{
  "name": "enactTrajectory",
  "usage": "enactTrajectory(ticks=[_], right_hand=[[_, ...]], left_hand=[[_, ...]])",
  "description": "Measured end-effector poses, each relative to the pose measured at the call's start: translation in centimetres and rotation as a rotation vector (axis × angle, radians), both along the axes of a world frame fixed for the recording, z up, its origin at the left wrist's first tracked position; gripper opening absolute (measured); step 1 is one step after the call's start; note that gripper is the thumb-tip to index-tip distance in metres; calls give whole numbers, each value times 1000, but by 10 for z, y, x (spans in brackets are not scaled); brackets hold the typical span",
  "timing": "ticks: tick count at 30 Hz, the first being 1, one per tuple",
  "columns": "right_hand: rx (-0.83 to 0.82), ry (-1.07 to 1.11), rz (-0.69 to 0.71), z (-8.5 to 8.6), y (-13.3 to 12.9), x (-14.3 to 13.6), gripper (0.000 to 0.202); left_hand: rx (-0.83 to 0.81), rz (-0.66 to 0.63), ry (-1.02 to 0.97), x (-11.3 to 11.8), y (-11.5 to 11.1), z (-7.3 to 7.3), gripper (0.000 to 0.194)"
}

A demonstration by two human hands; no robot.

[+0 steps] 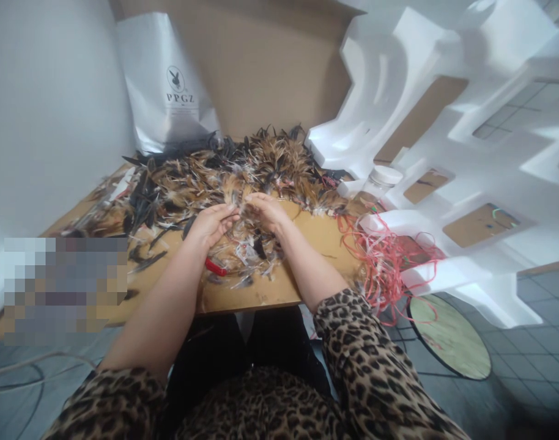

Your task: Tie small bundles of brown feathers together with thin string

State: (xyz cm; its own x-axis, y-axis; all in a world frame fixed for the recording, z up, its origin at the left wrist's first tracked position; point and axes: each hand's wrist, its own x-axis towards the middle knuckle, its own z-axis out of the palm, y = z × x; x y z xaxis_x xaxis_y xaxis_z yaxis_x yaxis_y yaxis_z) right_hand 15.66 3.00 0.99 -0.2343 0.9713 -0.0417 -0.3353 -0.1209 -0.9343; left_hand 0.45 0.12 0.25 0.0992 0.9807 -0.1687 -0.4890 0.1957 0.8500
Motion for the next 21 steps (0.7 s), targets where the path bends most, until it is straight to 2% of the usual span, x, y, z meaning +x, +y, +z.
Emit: enactTrajectory(ticks=[8,12,21], right_hand=[[84,23,-49,-3,-4,-10,26],[151,-36,-140,-5,-5,-13,19],[266,-120,-224,-8,-8,-21,9]], left_hand=[[-9,-67,40,2,-2,0,8],[5,-60,51,2,-3,-1,7],[43,-50,53,4,-1,-6,11]])
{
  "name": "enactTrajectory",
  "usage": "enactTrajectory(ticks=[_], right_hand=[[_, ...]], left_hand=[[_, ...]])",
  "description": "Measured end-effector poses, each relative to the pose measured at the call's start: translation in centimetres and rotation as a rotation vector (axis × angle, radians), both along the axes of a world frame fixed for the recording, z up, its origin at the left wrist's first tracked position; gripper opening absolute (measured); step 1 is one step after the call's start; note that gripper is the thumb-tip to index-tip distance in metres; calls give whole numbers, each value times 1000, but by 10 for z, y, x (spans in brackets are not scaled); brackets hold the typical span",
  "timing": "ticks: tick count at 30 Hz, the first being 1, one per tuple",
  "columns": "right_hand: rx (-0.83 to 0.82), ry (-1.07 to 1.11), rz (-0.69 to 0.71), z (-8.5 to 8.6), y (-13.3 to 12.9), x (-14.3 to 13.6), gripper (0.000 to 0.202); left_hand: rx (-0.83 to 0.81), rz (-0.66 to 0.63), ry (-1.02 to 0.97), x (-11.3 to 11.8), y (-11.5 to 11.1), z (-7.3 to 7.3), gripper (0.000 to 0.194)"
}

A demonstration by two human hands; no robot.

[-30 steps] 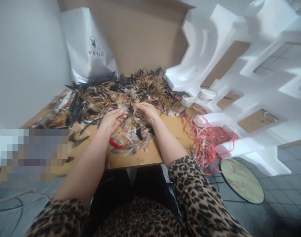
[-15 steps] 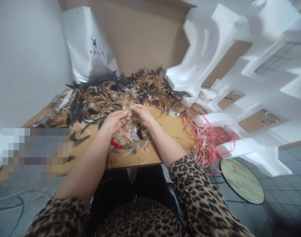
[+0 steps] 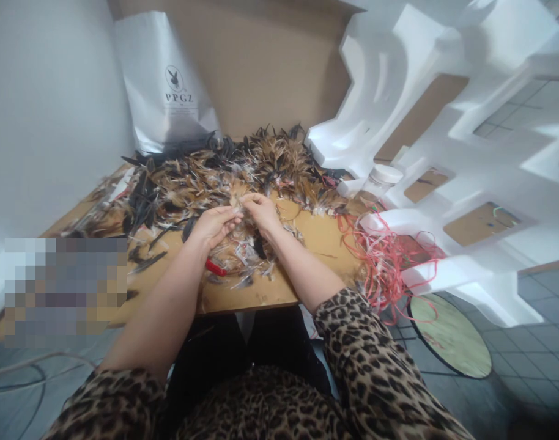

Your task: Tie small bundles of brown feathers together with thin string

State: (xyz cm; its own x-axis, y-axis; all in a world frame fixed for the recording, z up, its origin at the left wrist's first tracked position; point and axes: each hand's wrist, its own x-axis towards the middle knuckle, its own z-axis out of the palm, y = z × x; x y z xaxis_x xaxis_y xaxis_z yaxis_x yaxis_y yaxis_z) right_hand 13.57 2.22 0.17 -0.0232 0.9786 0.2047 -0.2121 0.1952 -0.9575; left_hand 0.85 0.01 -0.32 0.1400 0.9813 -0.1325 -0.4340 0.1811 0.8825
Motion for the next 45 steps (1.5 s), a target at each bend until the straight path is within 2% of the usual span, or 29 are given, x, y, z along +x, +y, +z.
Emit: enactTrajectory(ticks=[6,12,16,19,28,36,41,45], right_hand=[[-53,18,14,2,-2,-1,16],[-137,88,128,-3,5,6,23],[-105,16,186,3,-1,8,26],[-57,-67,178,8,-7,6,27],[-34,-74,90,2,-3,4,23],[-13,-45,114,2,-3,3,23],[-96,-11,176,4,-4,5,29],[-64,-24,192,3,-4,5,31]], left_hand=[[11,-22,-12,-2,2,-1,11],[24,51,-49,-5,1,5,5],[12,114,-74,-5,1,7,6],[17,127,-65,-5,1,7,6],[54,9,32,-3,-1,5,12],[51,-18,39,-5,1,3,11],[68,-22,135,-5,-3,6,15],[75,-3,184,-1,-6,8,16]])
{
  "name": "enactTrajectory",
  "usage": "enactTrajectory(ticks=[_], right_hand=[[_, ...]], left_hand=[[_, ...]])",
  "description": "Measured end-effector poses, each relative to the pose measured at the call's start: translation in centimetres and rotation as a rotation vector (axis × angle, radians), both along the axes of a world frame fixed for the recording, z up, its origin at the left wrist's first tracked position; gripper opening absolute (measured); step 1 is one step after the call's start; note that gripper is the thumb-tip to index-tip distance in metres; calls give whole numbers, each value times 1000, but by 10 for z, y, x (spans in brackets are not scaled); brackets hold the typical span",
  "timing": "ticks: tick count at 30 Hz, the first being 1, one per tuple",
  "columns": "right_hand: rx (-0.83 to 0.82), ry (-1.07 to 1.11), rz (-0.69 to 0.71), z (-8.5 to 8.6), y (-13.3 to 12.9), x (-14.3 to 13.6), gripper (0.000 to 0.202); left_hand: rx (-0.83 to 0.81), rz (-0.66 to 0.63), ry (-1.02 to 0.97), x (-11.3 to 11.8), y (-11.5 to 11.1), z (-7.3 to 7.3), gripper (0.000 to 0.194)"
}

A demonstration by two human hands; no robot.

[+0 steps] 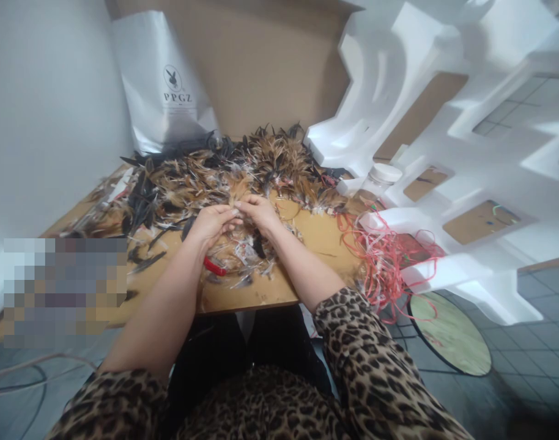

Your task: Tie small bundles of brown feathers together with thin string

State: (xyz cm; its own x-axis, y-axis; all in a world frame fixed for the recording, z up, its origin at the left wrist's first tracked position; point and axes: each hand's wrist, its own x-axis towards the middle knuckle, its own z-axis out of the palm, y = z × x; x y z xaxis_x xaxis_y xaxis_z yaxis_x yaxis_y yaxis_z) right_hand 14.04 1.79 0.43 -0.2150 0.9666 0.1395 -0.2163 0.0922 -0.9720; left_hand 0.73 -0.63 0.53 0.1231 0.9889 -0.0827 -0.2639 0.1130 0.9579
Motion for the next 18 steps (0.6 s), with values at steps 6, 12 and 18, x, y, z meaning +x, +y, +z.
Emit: enactTrajectory(ticks=[6,12,18], right_hand=[[49,-78,-16,4,2,5,27],[240,-660,-96,8,18,36,17],[294,-1191,-122,8,11,34,14]], left_hand=[[37,20,50,1,1,0,13],[9,129,-70,-5,5,-1,12],[-7,168,-101,-5,7,-1,11]])
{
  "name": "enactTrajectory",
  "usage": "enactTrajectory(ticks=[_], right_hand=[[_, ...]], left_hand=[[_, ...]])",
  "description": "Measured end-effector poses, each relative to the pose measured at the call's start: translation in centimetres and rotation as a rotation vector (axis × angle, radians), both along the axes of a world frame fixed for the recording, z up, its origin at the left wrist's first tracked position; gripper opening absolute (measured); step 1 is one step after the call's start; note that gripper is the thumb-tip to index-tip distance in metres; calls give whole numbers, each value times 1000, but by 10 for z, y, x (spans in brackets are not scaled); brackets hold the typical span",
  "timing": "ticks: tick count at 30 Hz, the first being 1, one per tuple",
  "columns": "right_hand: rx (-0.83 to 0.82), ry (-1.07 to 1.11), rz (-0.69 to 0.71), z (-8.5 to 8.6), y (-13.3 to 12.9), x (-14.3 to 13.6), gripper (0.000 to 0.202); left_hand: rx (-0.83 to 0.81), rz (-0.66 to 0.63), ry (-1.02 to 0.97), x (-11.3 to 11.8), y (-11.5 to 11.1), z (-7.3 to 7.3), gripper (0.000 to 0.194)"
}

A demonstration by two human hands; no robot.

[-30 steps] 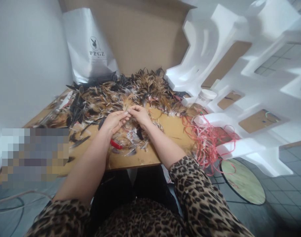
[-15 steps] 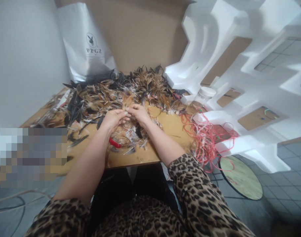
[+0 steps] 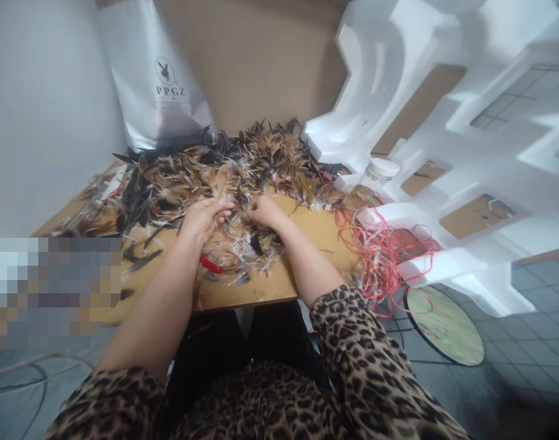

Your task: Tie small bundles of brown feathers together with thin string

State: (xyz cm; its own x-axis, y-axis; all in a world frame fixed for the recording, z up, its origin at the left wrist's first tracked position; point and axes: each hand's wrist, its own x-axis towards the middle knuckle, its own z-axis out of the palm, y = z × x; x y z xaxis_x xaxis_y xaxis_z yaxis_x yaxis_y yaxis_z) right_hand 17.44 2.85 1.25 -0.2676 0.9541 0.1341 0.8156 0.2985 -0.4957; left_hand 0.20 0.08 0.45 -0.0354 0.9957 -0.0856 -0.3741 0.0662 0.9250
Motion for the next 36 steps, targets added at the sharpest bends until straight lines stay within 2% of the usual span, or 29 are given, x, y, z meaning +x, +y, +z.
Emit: enactTrajectory(ticks=[3,6,9,13,16,20,29,33,36], right_hand=[[-3,-126,-47,-2,-5,-8,16],[-12,-38,-31,-5,-2,-8,13],[-93,335,9,-3,2,-4,11],[-370,911,10,1,2,-6,19],[-504,1099,50,-1,1,-12,27],[-454,1127,90,-6,1,-17,30],[-311,1057,102,-6,-3,-22,28],[-307,1018,128,-8,0,-20,28],[-251,954,66,-8,4,-14,27]], left_hand=[[-10,-3,-2,1,-1,1,11],[-3,-12,-6,0,0,0,11],[3,-18,-26,-1,1,-3,9],[-30,-43,-42,-1,2,-6,8],[-64,-72,-40,1,2,-6,9],[-85,-101,-43,2,0,-5,12],[-41,-188,16,5,-1,-7,10],[-25,-157,83,6,-3,-5,10],[-13,-100,77,5,-3,-3,11]])
